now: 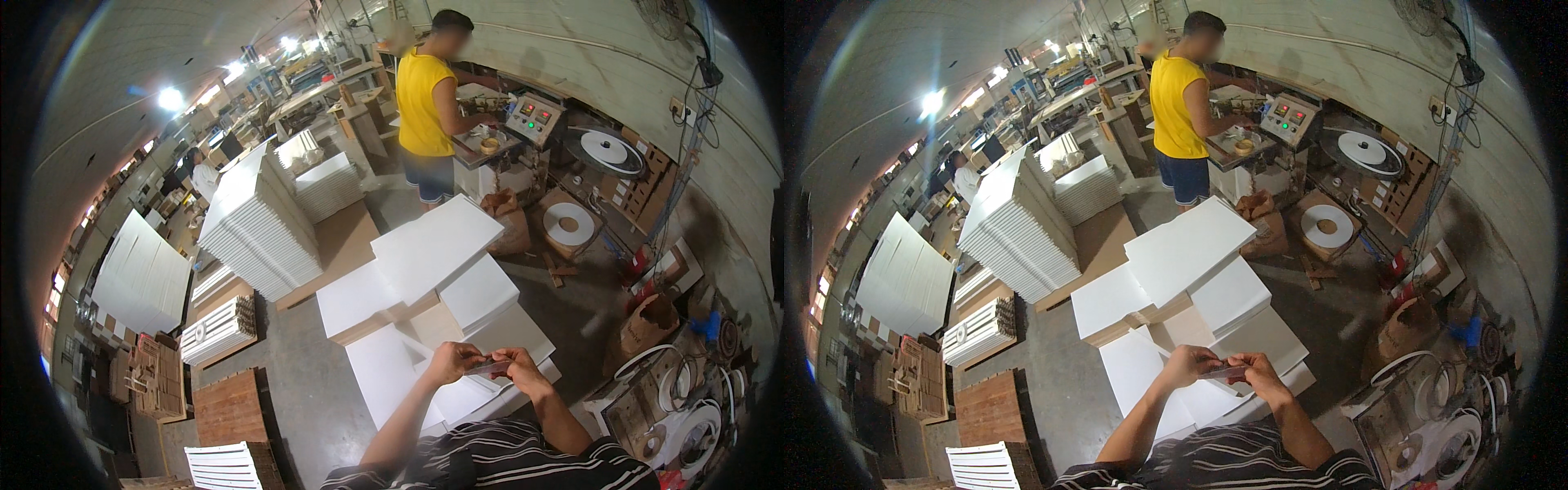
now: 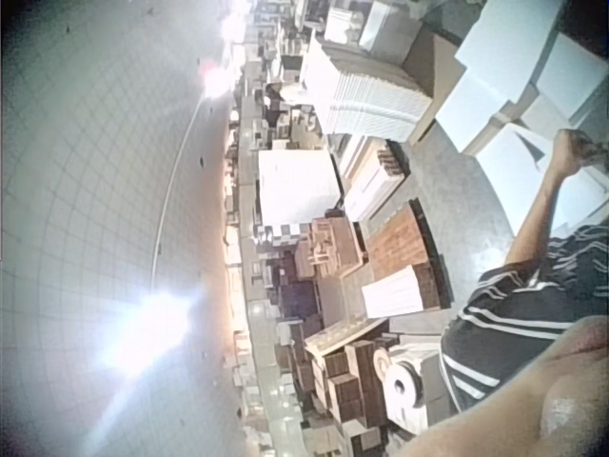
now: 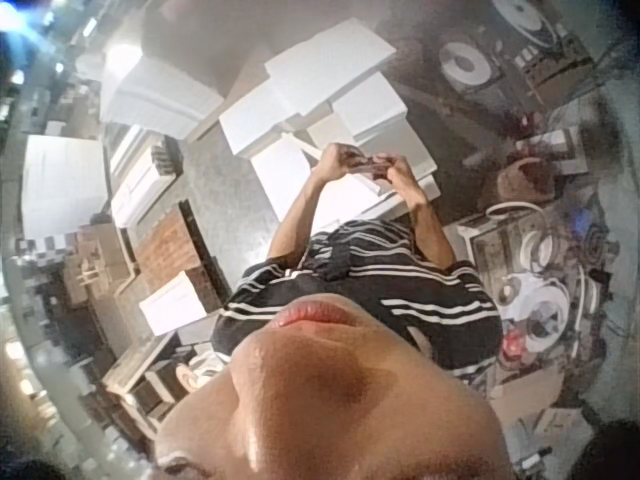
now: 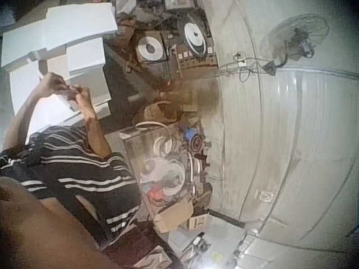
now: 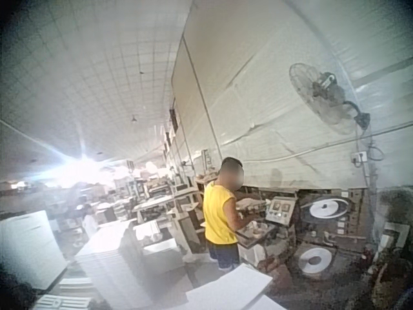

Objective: The person repeatedly picks up white rectangular panels from a stack, uses a sanding block to smooth the surface and edges, and places the panels back on the stack. The person handles the panels one at a time in a repetitive cycle.

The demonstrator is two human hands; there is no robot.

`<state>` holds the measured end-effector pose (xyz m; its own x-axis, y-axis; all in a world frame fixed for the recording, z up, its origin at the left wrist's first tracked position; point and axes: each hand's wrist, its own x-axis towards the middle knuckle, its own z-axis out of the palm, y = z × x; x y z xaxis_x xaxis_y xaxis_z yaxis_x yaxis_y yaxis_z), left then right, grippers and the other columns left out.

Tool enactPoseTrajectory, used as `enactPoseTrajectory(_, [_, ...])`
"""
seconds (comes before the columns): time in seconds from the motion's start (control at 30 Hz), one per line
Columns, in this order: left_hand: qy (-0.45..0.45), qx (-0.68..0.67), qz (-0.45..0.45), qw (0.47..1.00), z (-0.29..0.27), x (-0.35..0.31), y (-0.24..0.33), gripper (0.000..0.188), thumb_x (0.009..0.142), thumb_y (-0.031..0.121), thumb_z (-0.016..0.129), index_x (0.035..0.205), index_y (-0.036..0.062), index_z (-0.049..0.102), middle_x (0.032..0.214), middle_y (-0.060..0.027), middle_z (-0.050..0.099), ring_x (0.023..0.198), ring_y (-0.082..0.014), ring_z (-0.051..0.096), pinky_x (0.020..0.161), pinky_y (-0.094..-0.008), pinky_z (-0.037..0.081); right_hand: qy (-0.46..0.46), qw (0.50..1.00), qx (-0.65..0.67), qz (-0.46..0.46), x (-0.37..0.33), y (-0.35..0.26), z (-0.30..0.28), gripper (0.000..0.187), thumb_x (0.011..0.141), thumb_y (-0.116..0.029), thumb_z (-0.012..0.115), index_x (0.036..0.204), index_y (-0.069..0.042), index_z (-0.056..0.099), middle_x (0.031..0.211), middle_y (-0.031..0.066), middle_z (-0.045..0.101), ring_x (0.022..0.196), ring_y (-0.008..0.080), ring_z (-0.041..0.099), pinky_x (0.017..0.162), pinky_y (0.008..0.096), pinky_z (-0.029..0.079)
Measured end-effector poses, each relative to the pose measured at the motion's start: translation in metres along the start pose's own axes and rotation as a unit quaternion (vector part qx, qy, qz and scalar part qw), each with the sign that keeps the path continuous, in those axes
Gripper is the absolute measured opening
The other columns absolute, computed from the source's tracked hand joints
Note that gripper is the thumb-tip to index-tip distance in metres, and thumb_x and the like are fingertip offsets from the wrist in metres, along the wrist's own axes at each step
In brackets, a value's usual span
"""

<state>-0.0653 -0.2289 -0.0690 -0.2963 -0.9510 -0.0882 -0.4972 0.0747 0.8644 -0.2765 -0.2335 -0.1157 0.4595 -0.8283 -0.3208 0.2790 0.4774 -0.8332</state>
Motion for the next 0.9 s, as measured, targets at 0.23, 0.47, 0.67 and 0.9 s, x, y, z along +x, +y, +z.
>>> enactPoseTrajectory(0.23, [0.028,0.058,0.007,0.998,0.0,-0.005,0.009,0.021,0.091,0.024,0.067,0.092,0.0039,0.073,0.071,-0.0119,0.069,0.062,-0.0208,0.066,0.059,-0.032,0.05,0.004,0.997,-0.047,-0.057,-0.002,-0.001,-0.003,0.014,0.091,-0.01,0.067,0.094,0.003,0.069,0.079,0.0082,0.068,0.064,0.0163,0.065,0.059,0.0286,0.052])
enactPoseTrajectory(0.47, [0.037,0.085,0.013,0.996,0.003,-0.001,0.006,0.028,0.089,0.036,0.065,0.089,0.0097,0.073,0.073,-0.0126,0.069,0.066,-0.0304,0.066,0.059,-0.0388,0.051,0.045,0.994,-0.069,-0.075,-0.001,0.003,-0.01,0.005,0.087,-0.001,0.066,0.092,0.002,0.068,0.086,0.0085,0.069,0.072,0.0173,0.065,0.058,0.0302,0.053])
enactPoseTrajectory(0.67, [0.039,0.037,0.053,0.997,0.0,0.003,0.007,0.016,0.088,0.021,0.068,0.095,0.008,0.073,0.07,-0.0093,0.069,0.056,-0.0194,0.067,0.056,-0.0317,0.051,0.042,0.997,-0.004,-0.063,0.005,0.008,-0.012,0.012,0.089,-0.01,0.069,0.092,0.001,0.069,0.08,0.0071,0.068,0.063,0.0143,0.061,0.057,0.0262,0.049])
enactPoseTrajectory(0.9, [0.023,0.003,0.014,1.0,-0.002,0.002,0.006,0.017,0.081,0.015,0.07,0.097,0.0102,0.075,0.086,-0.0107,0.073,0.076,-0.0271,0.069,0.068,-0.0353,0.053,0.014,0.998,0.031,-0.058,0.008,0.011,-0.017,0.007,0.088,-0.003,0.069,0.094,-0.001,0.07,0.089,0.0079,0.07,0.076,0.0167,0.066,0.061,0.0286,0.052])
